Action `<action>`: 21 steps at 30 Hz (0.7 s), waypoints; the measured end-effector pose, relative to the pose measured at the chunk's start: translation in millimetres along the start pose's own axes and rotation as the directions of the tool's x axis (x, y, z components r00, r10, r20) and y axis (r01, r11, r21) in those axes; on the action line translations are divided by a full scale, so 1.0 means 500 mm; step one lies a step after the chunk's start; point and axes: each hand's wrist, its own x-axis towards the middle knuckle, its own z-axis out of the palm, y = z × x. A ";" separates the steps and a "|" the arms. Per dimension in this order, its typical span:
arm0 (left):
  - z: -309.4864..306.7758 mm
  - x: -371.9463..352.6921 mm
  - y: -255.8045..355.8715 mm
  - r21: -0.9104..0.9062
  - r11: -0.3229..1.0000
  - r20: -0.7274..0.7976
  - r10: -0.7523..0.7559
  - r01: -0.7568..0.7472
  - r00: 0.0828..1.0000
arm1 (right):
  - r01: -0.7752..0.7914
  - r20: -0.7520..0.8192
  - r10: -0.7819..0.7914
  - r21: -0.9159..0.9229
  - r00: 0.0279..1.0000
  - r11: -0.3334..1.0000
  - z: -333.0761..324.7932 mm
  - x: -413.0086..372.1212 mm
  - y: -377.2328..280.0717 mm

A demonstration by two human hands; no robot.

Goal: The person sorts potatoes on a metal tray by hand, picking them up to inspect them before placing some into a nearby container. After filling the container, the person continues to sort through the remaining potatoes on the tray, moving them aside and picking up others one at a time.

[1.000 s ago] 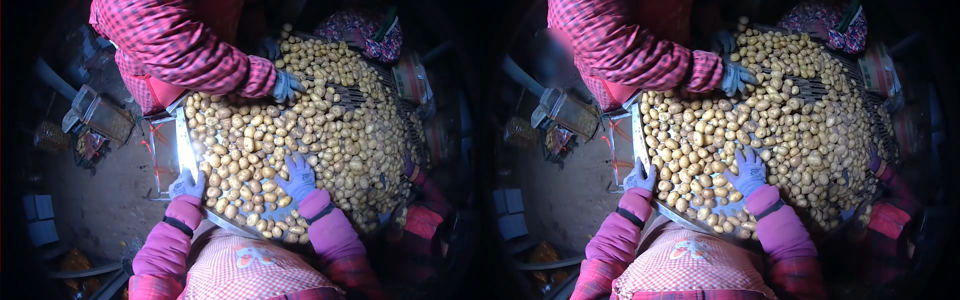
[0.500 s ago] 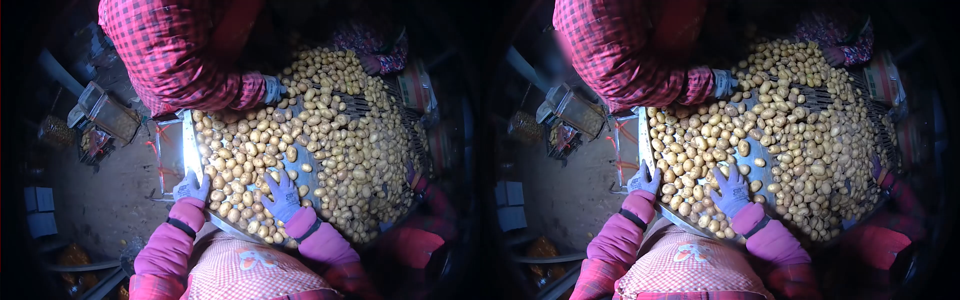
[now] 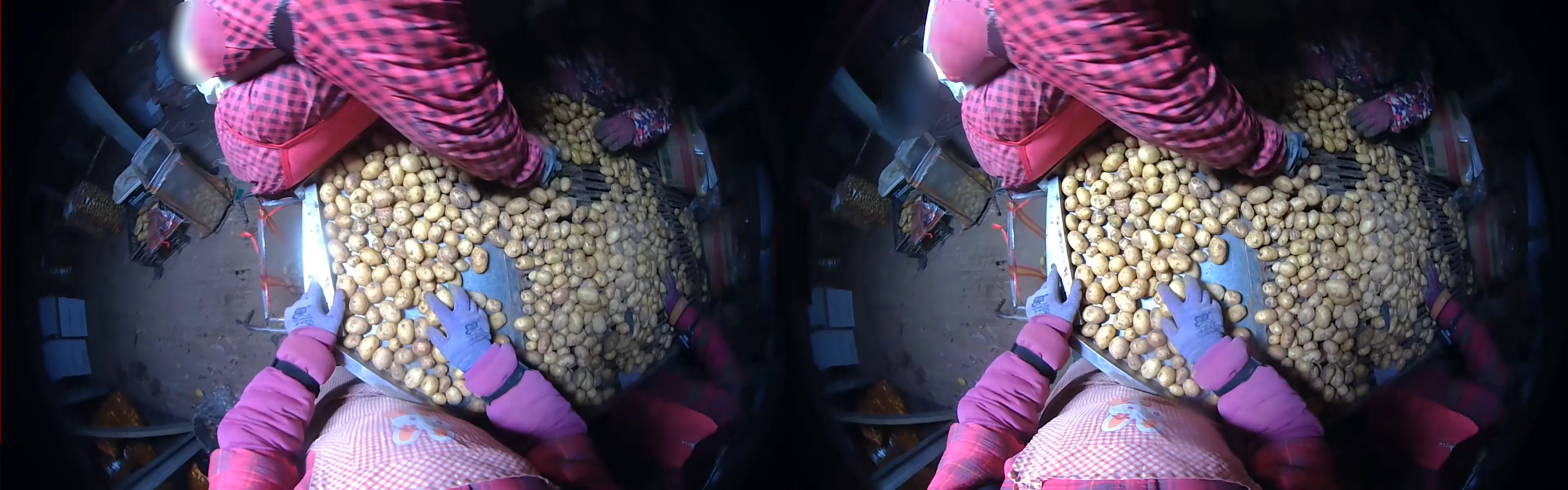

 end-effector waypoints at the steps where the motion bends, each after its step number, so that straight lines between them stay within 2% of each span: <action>1: -0.003 -0.001 0.001 0.000 1.000 0.015 -0.002 0.002 1.000 | 0.008 0.049 -0.009 0.018 0.999 1.000 -0.004 0.008 -0.002; 2: -0.005 0.000 0.002 0.000 1.000 0.031 -0.004 0.004 1.000 | 0.018 0.048 -0.019 0.016 0.999 1.000 -0.004 0.020 -0.002; 4: -0.002 0.000 -0.002 0.002 1.000 0.024 -0.006 0.006 1.000 | 0.146 0.059 -0.158 0.164 0.986 0.976 -0.008 0.047 -0.005; 5: -0.001 -0.001 -0.003 -0.006 1.000 0.004 0.009 -0.009 1.000 | 0.229 0.013 -0.231 0.099 0.973 0.968 -0.012 0.064 -0.011; 6: 0.001 -0.001 -0.003 -0.015 1.000 -0.017 0.027 -0.027 1.000 | 0.234 0.016 -0.237 0.097 0.971 0.967 -0.019 0.084 -0.014; 8: 0.000 0.004 -0.002 0.003 0.999 -0.041 0.041 -0.041 0.998 | 0.312 0.088 -0.362 0.345 0.928 0.885 -0.039 0.133 -0.017; 9: -0.007 0.002 0.004 0.005 0.999 -0.024 0.034 -0.034 0.999 | 0.421 -0.055 -0.425 0.304 0.903 0.855 -0.052 0.168 -0.021; 10: -0.011 0.000 0.006 0.007 1.000 -0.006 0.021 -0.021 1.000 | 0.543 -0.071 -0.538 0.072 0.840 0.837 -0.066 0.208 -0.013; 11: -0.005 -0.001 0.000 -0.009 0.999 -0.027 0.037 -0.037 0.999 | 0.410 -0.187 -0.379 0.174 0.907 0.895 -0.060 0.253 -0.014; 12: -0.010 -0.001 0.004 -0.004 1.000 -0.014 0.030 -0.030 0.999 | 0.421 -0.271 -0.413 -0.028 0.870 0.906 -0.065 0.300 -0.006; 13: -0.003 -0.001 0.000 0.003 0.999 -0.033 0.038 -0.038 0.999 | 0.225 -0.089 -0.219 0.055 0.972 0.973 -0.078 0.338 -0.003; 15: 0.002 -0.002 -0.005 -0.004 0.999 -0.056 0.054 -0.054 0.997 | 0.209 -0.184 -0.264 -0.273 0.947 0.939 -0.008 0.416 0.047; 16: 0.000 -0.001 -0.004 -0.011 0.998 -0.057 0.062 -0.062 0.996 | 0.222 -0.172 -0.273 -0.267 0.947 0.938 -0.008 0.444 0.046; 17: -0.006 -0.001 -0.002 -0.036 0.998 -0.034 0.053 -0.054 0.998 | 0.101 -0.012 -0.105 -0.184 0.994 0.978 -0.007 0.469 0.043; 18: -0.010 -0.001 -0.001 -0.058 0.997 -0.015 0.047 -0.048 0.999 | -0.038 0.157 0.057 -0.124 0.986 0.992 -0.009 0.497 0.041; 19: -0.003 -0.002 -0.005 -0.045 0.996 -0.065 0.076 -0.079 0.995 | 0.070 0.050 -0.058 -0.290 0.997 0.954 0.046 0.543 0.082; 20: 0.003 0.000 -0.011 -0.047 0.997 -0.065 0.063 -0.066 0.996 | 0.082 0.059 -0.068 -0.289 0.996 0.954 0.007 0.553 0.046; 21: 0.009 -0.003 -0.015 -0.041 0.996 -0.088 0.077 -0.081 0.993 | 0.076 0.328 0.001 -0.221 0.945 0.972 -0.040 0.548 0.021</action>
